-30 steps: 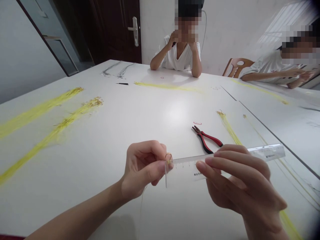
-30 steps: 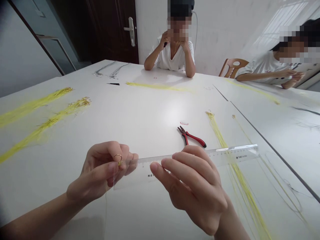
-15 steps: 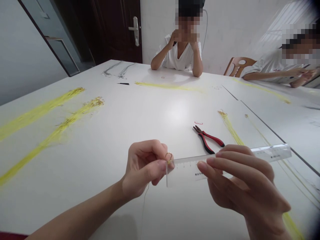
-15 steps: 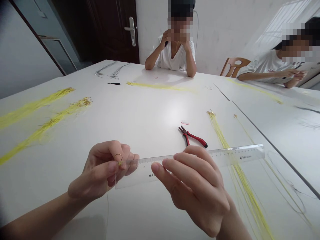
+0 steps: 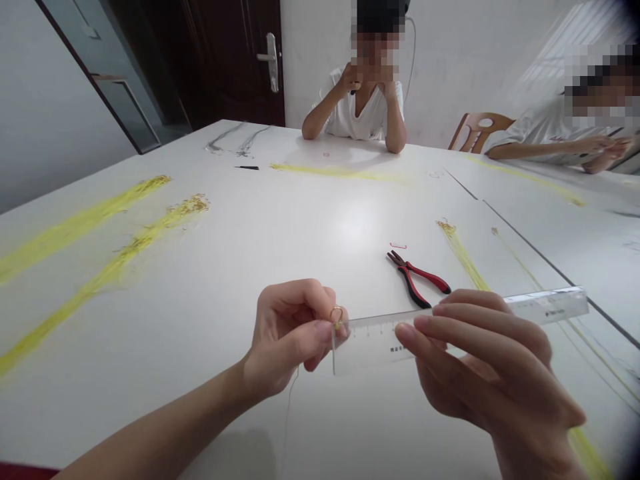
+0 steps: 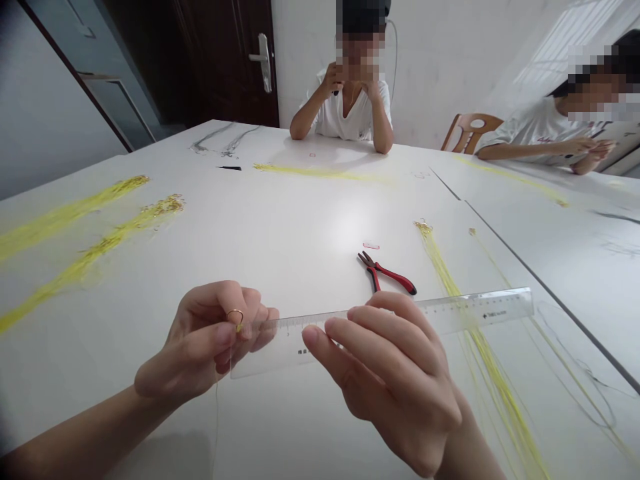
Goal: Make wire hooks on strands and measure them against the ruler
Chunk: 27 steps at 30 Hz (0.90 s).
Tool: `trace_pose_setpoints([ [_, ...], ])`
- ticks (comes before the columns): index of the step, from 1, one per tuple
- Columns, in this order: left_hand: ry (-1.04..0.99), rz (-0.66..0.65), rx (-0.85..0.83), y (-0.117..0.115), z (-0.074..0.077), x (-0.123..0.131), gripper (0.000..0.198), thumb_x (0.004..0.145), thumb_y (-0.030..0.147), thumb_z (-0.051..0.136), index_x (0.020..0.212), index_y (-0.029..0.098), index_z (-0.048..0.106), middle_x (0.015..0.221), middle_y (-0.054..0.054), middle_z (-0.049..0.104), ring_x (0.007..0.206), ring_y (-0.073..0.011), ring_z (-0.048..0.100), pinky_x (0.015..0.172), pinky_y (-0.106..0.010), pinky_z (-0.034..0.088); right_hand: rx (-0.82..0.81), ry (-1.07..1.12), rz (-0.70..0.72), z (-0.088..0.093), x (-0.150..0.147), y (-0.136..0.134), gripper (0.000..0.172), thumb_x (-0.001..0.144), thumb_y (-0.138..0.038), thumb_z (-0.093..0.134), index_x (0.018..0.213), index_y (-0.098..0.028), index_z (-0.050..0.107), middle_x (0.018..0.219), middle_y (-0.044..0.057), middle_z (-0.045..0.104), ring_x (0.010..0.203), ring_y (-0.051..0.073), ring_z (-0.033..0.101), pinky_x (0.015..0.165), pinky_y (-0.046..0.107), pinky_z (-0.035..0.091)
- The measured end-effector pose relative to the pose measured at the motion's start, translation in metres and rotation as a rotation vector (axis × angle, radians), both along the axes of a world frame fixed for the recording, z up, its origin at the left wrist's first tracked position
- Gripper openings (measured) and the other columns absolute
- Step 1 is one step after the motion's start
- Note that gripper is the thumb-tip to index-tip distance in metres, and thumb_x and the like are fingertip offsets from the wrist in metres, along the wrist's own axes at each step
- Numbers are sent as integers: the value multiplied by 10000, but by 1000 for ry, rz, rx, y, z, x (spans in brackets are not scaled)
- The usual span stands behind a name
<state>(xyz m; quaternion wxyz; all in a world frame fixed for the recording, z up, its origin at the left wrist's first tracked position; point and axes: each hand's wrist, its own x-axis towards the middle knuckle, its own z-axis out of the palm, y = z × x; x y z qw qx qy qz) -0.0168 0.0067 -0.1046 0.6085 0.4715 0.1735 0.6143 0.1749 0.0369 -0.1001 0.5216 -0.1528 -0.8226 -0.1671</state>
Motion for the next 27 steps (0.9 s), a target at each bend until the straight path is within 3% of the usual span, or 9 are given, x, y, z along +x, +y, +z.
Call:
trace_pose_setpoints([
  [16,-18,-35,13,-1,1,-1,105,770,126,577,667,131,598,496,61,468,387,-22,321,496,-252,307,-7,26,1,2,-3,-2,166,658,-48,742,608,-120,602,806,-22,594,703,96,543,614,336,527],
  [27,-32,-55,13,-1,0,-1,100,774,120,569,682,130,607,512,55,483,401,-27,331,485,-256,287,-24,29,10,-1,0,-3,142,660,-66,747,660,-130,621,814,-22,601,704,103,552,615,334,527],
])
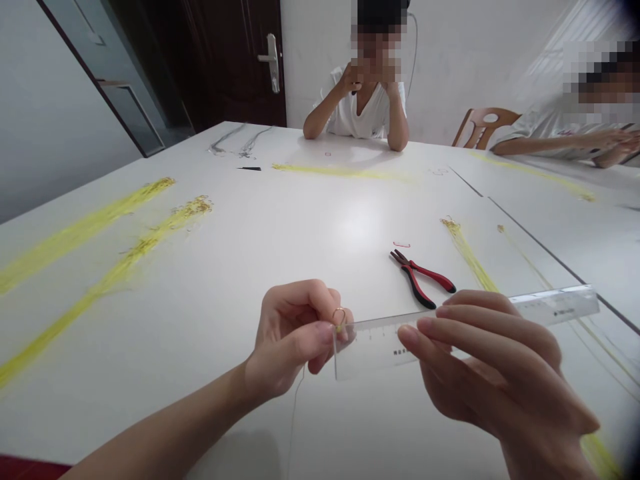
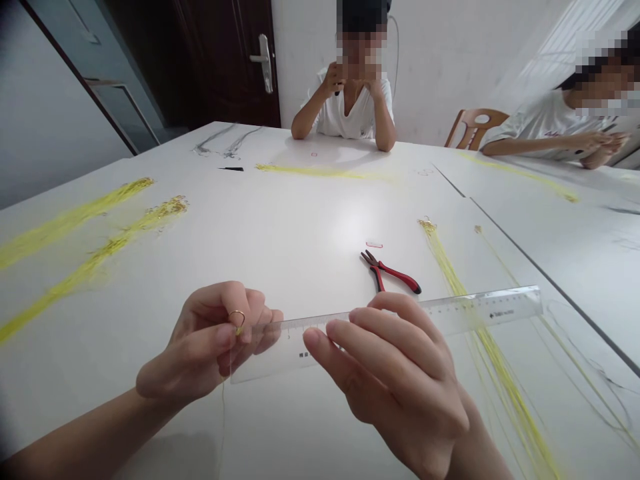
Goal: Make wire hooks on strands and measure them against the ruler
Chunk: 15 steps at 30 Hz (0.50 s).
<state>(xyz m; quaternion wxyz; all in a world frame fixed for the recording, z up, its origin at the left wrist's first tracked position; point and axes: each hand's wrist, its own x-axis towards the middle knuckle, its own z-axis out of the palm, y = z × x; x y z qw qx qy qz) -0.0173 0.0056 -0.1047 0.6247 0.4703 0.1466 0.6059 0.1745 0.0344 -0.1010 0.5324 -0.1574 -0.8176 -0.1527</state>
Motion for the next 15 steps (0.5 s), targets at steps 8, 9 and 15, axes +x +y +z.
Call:
trace_pose_setpoints([
  [8,-5,-5,-7,0,0,-1,103,774,130,574,678,130,610,523,55,491,402,-24,328,485,-265,268,-6,28,-3,-1,-3,-1,169,650,-57,751,633,-115,592,794,-29,600,700,97,547,633,343,529],
  [9,-2,-7,-8,0,0,-1,104,776,129,572,679,130,610,524,55,493,403,-24,330,486,-264,271,-7,29,-5,-1,-3,-1,160,654,-62,750,644,-116,600,787,-32,599,700,96,547,635,337,530],
  [15,21,1,-1,0,0,-2,108,778,148,573,674,142,600,517,56,481,401,-27,325,484,-259,278,-10,27,-21,-1,-2,0,130,672,-80,741,666,-141,626,771,-31,597,703,97,543,650,323,536],
])
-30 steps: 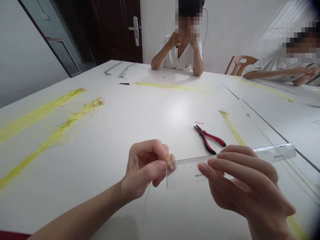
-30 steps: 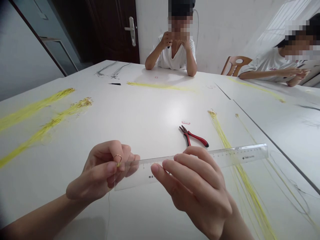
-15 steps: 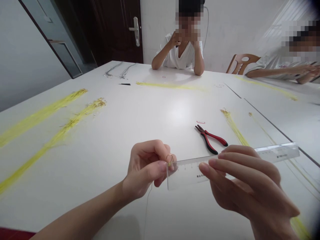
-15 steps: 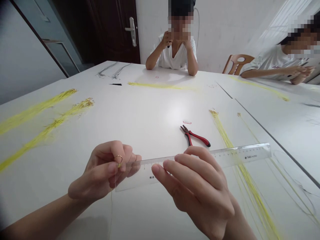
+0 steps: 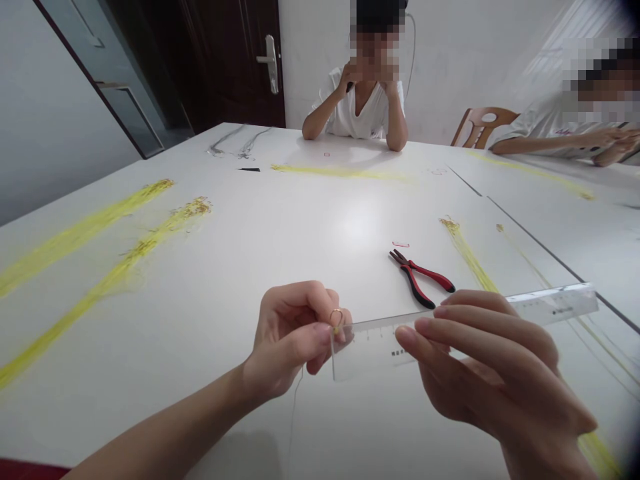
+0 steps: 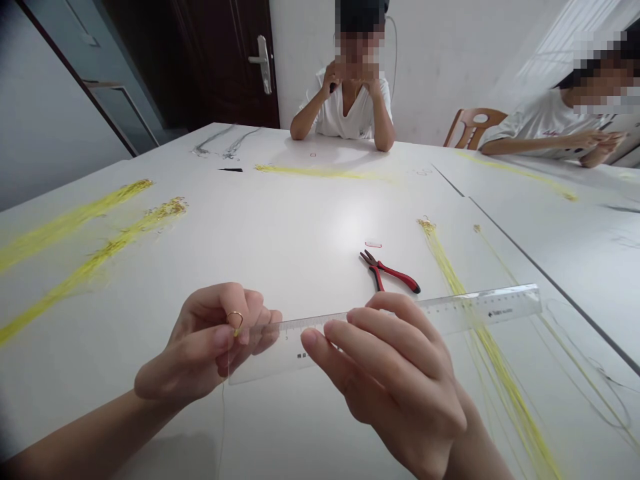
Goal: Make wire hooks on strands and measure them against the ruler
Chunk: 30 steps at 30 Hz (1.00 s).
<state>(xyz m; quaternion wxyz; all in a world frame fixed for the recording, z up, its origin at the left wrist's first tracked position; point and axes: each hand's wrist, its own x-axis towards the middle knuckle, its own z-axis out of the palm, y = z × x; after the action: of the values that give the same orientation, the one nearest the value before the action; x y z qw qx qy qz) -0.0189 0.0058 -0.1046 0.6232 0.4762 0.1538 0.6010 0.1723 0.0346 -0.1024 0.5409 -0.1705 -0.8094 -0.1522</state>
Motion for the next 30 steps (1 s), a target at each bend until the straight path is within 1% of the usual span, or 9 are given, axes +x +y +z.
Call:
trace_pose_setpoints([
  [3,5,4,1,0,0,0,104,769,156,582,666,147,592,510,56,473,401,-31,318,474,-254,270,23,-3,33,0,1,1,131,668,-61,734,659,-133,625,769,-27,601,693,98,543,643,323,534],
  [8,-2,-11,11,1,0,1,109,774,146,572,666,143,585,516,55,467,403,-29,316,481,-259,271,-26,26,13,0,2,-1,124,675,-95,742,717,-142,636,760,-24,589,689,105,552,635,327,531],
  [12,-16,-20,10,0,0,1,98,774,139,567,678,144,589,521,54,464,404,-29,317,485,-263,265,-13,-8,10,1,2,-1,124,673,-82,740,686,-152,638,765,-29,591,689,100,552,647,325,534],
  [19,-1,-27,-4,0,2,0,105,775,143,568,670,150,578,523,52,460,417,-38,315,480,-262,259,-12,5,1,-1,2,0,102,689,-116,739,708,-161,649,765,-22,590,697,99,551,647,323,535],
  [24,6,-24,-11,0,2,1,116,772,158,576,656,152,569,500,53,442,420,-45,317,481,-265,258,-18,-11,-2,1,2,-2,117,667,-88,746,686,-149,648,775,-19,590,715,107,551,672,334,540],
  [27,7,-21,-9,0,2,1,115,768,159,576,654,155,567,492,54,438,417,-47,315,479,-264,262,-31,1,11,1,2,-2,114,670,-96,746,706,-146,650,773,-19,589,699,106,550,648,332,534],
  [30,14,-16,-6,0,1,1,113,765,155,570,651,157,568,499,52,446,412,-45,312,479,-262,266,-29,4,24,1,1,-2,142,648,-71,753,672,-143,633,774,-25,595,692,107,551,631,335,533],
])
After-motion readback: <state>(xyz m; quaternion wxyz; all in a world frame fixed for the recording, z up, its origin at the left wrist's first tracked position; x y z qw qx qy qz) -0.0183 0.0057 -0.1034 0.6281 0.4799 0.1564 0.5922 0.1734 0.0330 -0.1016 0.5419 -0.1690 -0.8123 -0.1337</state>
